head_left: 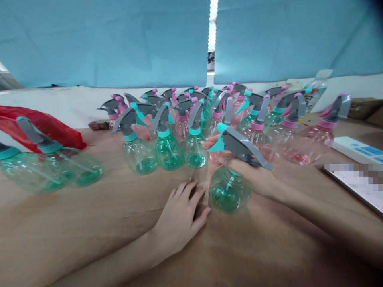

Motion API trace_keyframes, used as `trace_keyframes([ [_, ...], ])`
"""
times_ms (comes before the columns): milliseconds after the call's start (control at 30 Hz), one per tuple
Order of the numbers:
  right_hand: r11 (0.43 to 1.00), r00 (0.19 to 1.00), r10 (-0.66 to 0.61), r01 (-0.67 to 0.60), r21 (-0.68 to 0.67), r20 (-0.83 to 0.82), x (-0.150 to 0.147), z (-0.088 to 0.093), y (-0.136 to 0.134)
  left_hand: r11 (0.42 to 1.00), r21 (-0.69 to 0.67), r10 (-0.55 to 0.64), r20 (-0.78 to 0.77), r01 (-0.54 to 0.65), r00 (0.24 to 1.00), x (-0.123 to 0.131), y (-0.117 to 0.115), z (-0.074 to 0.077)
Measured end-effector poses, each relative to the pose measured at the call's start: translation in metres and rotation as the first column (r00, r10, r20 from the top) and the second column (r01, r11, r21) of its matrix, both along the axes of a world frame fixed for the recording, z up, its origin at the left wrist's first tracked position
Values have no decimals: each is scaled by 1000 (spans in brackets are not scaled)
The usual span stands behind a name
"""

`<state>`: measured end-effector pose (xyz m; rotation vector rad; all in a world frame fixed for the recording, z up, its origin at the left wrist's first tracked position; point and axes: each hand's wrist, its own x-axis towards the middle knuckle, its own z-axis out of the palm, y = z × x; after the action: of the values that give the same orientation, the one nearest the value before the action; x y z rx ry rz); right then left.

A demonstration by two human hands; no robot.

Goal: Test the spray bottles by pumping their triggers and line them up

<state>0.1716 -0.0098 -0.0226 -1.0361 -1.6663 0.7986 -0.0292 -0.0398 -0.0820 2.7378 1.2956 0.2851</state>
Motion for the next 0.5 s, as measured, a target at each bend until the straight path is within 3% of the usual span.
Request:
trace_keyframes([
  [333, 1000, 1000, -11, 12, -24, 20, 0, 1, 0, 1000, -12, -1, -1, 1, 1000, 0, -1, 2],
  [500, 998, 997, 64, -63, -26, 33, 2, 0, 2, 1000, -8, 3, -12, -3, 1000, 0, -1, 2],
])
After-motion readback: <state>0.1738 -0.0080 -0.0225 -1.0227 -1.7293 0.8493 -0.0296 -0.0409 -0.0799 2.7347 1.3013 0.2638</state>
